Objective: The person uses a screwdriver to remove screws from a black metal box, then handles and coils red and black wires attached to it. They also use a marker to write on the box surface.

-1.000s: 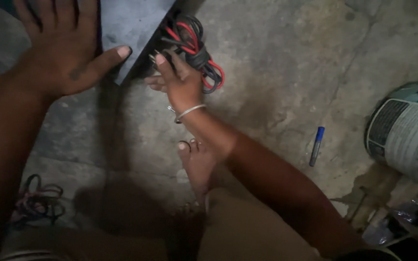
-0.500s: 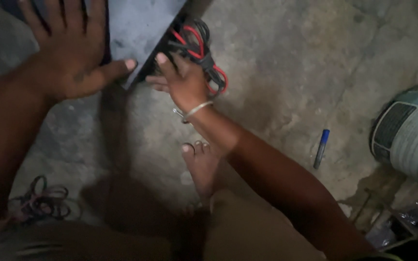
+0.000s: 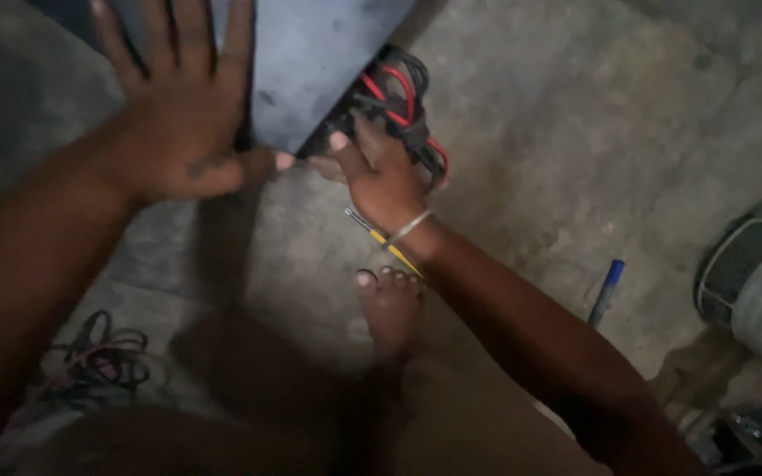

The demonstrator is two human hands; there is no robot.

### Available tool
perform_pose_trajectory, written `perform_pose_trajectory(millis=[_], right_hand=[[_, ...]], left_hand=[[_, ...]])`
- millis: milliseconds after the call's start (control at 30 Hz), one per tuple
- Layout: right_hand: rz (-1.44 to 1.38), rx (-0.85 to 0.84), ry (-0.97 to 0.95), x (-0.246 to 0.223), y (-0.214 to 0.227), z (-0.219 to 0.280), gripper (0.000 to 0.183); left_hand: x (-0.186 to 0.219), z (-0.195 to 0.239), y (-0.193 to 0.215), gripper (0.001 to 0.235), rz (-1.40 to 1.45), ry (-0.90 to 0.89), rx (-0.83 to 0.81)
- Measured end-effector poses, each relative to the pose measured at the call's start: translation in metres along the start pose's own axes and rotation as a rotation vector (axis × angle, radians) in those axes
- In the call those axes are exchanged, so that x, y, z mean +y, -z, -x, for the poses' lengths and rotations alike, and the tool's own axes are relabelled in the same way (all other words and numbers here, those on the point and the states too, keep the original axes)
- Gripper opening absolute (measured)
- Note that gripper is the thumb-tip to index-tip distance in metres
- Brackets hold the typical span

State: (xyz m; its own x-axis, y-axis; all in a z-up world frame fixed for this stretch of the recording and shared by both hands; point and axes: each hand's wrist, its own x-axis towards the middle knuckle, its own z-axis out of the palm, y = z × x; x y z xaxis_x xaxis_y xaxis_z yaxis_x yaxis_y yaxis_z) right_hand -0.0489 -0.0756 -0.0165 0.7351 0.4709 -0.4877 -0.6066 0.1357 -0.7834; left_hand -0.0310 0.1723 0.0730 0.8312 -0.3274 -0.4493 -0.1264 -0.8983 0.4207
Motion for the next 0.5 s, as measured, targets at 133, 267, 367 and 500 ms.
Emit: perform_pose_trajectory(millis=[133, 267, 367, 500], right_hand=[[0.035, -0.126, 0.019, -0.004, 0.003, 0.003, 0.047], [0.107, 0.082, -0.008, 0.003, -0.003, -0.009, 0.047], [0.135, -0.022, 0.012, 0.015, 0.008, -0.006, 0.044], [0.026, -0.131, 0.043, 0.012, 0.021, -0.019, 0.049]], left_hand=[[0.008, -0.002, 0.001, 0.132, 0.043, 0.049, -0.031], [0.014, 0.000, 0.008, 0.132, -0.003, 0.053, 0.000], [0.010, 0.000, -0.001, 0.135, 0.001, 0.069, -0.004], [0.003, -0.006, 0.001, 0.136, -0.023, 0.043, 0.032]])
